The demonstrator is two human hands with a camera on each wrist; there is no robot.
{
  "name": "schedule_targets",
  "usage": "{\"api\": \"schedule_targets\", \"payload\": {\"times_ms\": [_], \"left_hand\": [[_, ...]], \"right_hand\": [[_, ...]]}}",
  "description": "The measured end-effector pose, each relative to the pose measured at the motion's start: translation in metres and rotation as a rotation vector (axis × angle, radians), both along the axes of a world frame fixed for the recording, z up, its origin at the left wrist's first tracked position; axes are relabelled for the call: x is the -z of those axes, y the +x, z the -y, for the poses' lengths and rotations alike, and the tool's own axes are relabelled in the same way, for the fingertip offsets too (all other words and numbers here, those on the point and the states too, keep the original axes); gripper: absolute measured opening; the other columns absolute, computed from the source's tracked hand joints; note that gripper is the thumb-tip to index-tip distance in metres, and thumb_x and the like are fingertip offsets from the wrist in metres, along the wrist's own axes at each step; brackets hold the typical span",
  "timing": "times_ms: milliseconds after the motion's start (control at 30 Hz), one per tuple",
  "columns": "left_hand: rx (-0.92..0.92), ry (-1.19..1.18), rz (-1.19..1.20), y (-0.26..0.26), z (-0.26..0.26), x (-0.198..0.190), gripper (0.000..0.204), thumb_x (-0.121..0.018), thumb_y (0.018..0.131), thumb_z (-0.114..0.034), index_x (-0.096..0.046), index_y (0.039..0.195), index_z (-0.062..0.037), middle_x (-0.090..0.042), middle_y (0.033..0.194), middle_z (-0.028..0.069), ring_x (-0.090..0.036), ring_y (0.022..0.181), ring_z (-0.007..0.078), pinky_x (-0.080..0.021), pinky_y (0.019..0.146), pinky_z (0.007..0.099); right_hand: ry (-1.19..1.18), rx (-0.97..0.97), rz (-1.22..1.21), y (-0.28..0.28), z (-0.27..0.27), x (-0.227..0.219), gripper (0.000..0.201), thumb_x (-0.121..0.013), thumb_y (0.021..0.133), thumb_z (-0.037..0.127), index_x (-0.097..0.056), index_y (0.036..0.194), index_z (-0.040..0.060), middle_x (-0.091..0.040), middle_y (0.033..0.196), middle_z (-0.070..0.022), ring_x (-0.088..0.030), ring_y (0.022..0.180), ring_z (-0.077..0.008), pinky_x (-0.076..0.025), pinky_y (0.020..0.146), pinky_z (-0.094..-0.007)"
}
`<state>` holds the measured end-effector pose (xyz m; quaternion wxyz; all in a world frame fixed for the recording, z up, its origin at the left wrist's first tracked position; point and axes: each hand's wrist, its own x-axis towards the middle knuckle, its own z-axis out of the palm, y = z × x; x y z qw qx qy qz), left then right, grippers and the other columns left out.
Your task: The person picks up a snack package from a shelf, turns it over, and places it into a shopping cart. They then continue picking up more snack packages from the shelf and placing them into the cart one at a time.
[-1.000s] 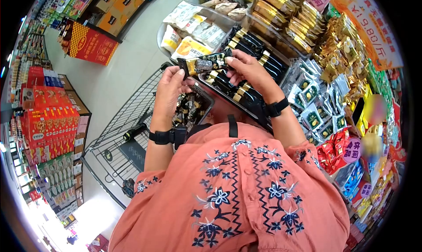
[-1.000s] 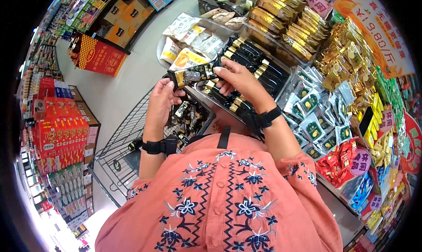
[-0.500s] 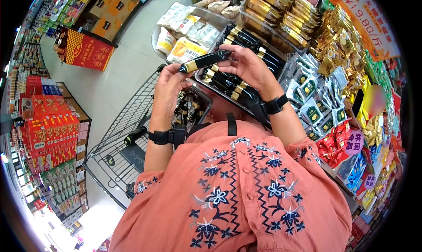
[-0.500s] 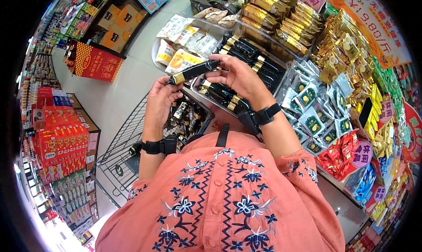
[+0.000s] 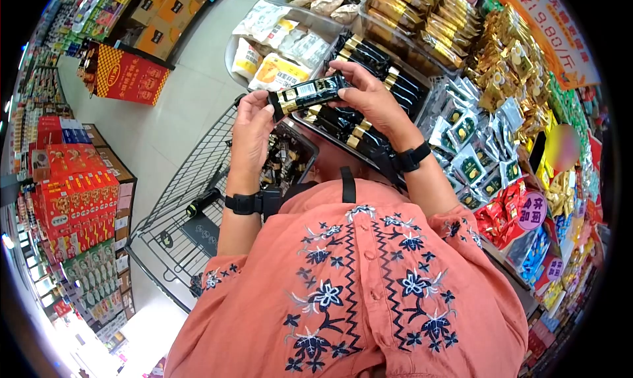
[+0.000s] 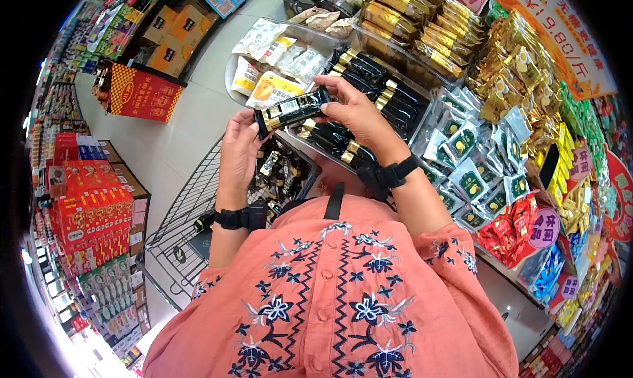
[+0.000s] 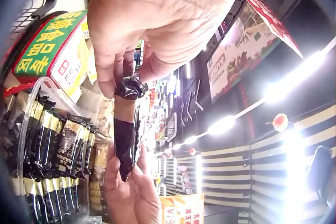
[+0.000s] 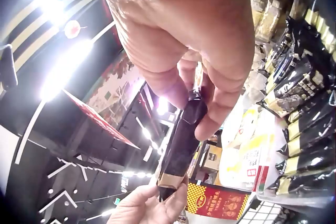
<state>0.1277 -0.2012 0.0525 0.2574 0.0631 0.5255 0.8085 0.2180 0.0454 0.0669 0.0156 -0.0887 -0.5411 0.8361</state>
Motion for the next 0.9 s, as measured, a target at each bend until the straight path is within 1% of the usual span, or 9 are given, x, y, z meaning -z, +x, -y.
{"api": "schedule_targets", "payload": {"times_ms": [167, 267, 367, 467, 567, 667, 733, 833, 900], "left_hand": [[-0.042, -0.034, -0.025, 0.002, -0.006, -0.003, 0.038, -0.052, 0.097, 0.002, -0.046, 0.134, -0.0023, -0.058, 0.124, 0.0106, -0.06, 0.113, 0.0174, -0.052, 0.099, 0.0352], [-0.024, -0.061, -0.03, 0.0, -0.007, -0.002, 0.042, -0.052, 0.096, 0.004, -0.045, 0.137, -0.0017, -0.058, 0.127, 0.0119, -0.061, 0.112, 0.017, -0.052, 0.098, 0.0334], [0.015, -0.074, -0.04, 0.0, -0.007, -0.003, 0.044, -0.052, 0.094, 0.005, -0.047, 0.137, -0.001, -0.058, 0.13, 0.0127, -0.06, 0.113, 0.0168, -0.052, 0.097, 0.0323], [0.019, -0.078, -0.038, 0.003, -0.011, -0.003, 0.043, -0.053, 0.093, 0.006, -0.049, 0.135, -0.0003, -0.058, 0.13, 0.0127, -0.059, 0.114, 0.0161, -0.051, 0.096, 0.0307], [0.023, -0.099, -0.06, 0.002, -0.016, 0.002, 0.042, -0.053, 0.093, 0.006, -0.051, 0.134, 0.0, -0.059, 0.13, 0.0122, -0.058, 0.115, 0.0151, -0.049, 0.098, 0.0292], [0.033, -0.132, -0.09, 0.0, -0.02, 0.005, 0.041, -0.053, 0.093, 0.006, -0.052, 0.134, -0.0004, -0.059, 0.129, 0.0115, -0.058, 0.115, 0.0139, -0.047, 0.101, 0.0277], [0.04, -0.137, -0.098, -0.001, -0.021, 0.007, 0.039, -0.054, 0.094, 0.004, -0.053, 0.133, -0.001, -0.06, 0.128, 0.011, -0.058, 0.115, 0.0132, -0.046, 0.102, 0.0265], [0.049, -0.142, -0.037, -0.002, -0.021, 0.011, 0.036, -0.057, 0.098, -0.002, -0.054, 0.134, -0.0009, -0.062, 0.126, 0.0101, -0.059, 0.113, 0.013, -0.047, 0.102, 0.0275], [0.061, -0.185, -0.002, 0.0, -0.023, 0.006, 0.035, -0.058, 0.101, -0.009, -0.054, 0.134, -0.0002, -0.062, 0.126, 0.0103, -0.062, 0.111, 0.015, -0.051, 0.099, 0.0303]], "right_hand": [[0.005, 0.036, -0.029, 0.001, 0.001, 0.007, 0.056, -0.057, 0.089, -0.004, -0.048, 0.144, 0.0034, -0.054, 0.133, -0.0106, -0.059, 0.117, -0.0188, -0.057, 0.097, -0.0348], [0.023, 0.048, 0.017, 0.003, -0.001, 0.01, 0.051, -0.056, 0.088, -0.005, -0.051, 0.138, 0.0015, -0.057, 0.131, -0.0108, -0.058, 0.119, -0.0181, -0.054, 0.099, -0.0335], [0.041, 0.019, 0.036, 0.004, -0.006, 0.017, 0.044, -0.056, 0.087, -0.007, -0.056, 0.13, 0.0025, -0.061, 0.124, -0.0069, -0.06, 0.115, -0.0148, -0.05, 0.1, -0.0294], [0.114, 0.047, -0.018, 0.003, -0.008, 0.022, 0.039, -0.055, 0.086, -0.01, -0.059, 0.122, 0.0039, -0.062, 0.12, -0.003, -0.06, 0.111, -0.0115, -0.047, 0.1, -0.0266], [0.066, 0.068, -0.02, 0.004, -0.008, 0.024, 0.036, -0.056, 0.085, -0.011, -0.06, 0.118, 0.0048, -0.062, 0.118, -0.0003, -0.058, 0.11, -0.0095, -0.045, 0.101, -0.0254], [0.071, 0.085, -0.002, 0.006, -0.007, 0.021, 0.037, -0.056, 0.085, -0.011, -0.06, 0.117, 0.0057, -0.062, 0.115, 0.0, -0.058, 0.108, -0.0089, -0.045, 0.1, -0.0249], [0.084, 0.09, -0.013, 0.006, -0.01, 0.031, 0.035, -0.057, 0.086, -0.01, -0.06, 0.117, 0.0061, -0.062, 0.113, -0.0003, -0.058, 0.106, -0.0091, -0.046, 0.098, -0.0249], [0.111, 0.09, 0.001, 0.007, -0.014, 0.039, 0.032, -0.057, 0.088, -0.007, -0.06, 0.117, 0.0069, -0.061, 0.11, -0.0008, -0.059, 0.101, -0.0097, -0.05, 0.093, -0.0257], [0.121, 0.079, 0.046, 0.01, -0.016, 0.041, 0.028, -0.058, 0.09, -0.004, -0.06, 0.116, 0.0072, -0.062, 0.111, -0.0019, -0.061, 0.101, -0.0115, -0.054, 0.09, -0.0274]]}}
